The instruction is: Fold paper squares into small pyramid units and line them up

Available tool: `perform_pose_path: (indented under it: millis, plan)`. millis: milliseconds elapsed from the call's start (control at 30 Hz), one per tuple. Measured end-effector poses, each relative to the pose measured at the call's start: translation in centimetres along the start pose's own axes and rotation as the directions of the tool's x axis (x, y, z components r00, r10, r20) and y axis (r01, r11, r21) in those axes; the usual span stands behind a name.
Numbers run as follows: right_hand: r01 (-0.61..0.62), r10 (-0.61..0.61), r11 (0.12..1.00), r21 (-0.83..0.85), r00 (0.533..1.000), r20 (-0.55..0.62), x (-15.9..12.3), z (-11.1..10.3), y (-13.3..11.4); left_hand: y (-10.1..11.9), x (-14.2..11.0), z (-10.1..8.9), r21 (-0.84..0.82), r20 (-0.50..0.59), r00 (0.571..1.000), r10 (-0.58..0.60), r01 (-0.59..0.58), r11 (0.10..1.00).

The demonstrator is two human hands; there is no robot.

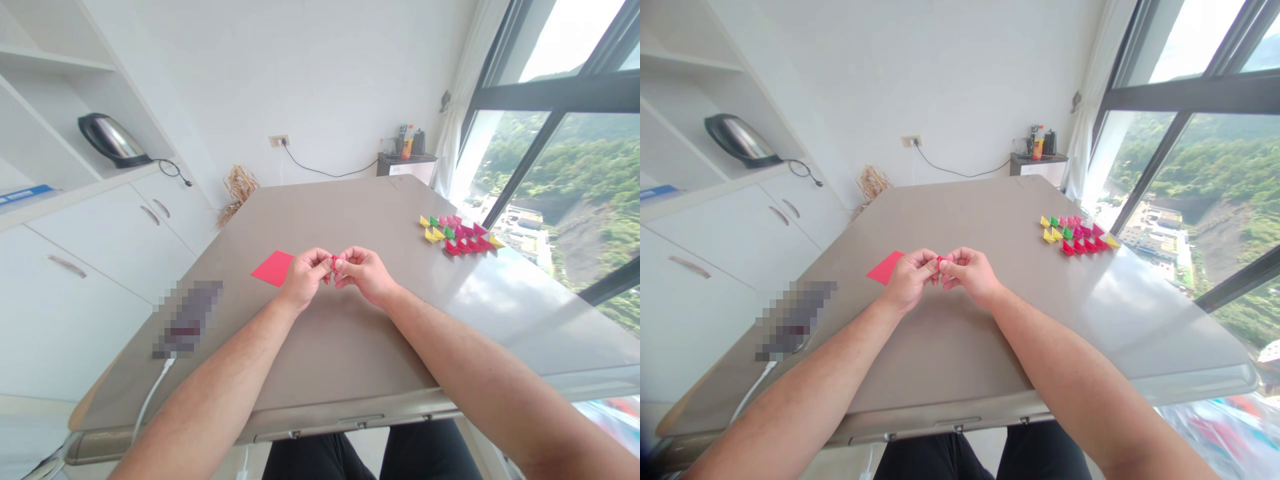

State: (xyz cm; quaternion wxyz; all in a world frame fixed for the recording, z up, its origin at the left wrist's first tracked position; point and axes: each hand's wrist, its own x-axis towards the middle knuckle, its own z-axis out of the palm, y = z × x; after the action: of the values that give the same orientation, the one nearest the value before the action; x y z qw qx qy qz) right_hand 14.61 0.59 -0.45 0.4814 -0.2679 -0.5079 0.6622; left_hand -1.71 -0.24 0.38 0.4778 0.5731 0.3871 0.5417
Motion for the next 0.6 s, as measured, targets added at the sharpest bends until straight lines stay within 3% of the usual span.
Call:
perform_pose_path:
  millis: [300,500,600]
  plan:
    - [-0.065,0.064,0.998,0.005,0.992,0.108,-0.07,-0.37,0.19,0.10,-0.05,-0.17,-0.175,0.134,0.988,-0.072,0.095,0.980]
    - [-0.088,0.086,0.996,0.014,0.987,0.135,-0.02,-0.49,0.48,0.21,-0.14,-0.21,-0.120,0.204,0.978,-0.043,0.069,0.990]
    - [-0.071,0.072,0.997,-0.006,0.995,0.075,-0.03,-0.53,0.21,0.19,0.01,-0.34,-0.002,0.180,0.983,-0.036,0.037,0.999]
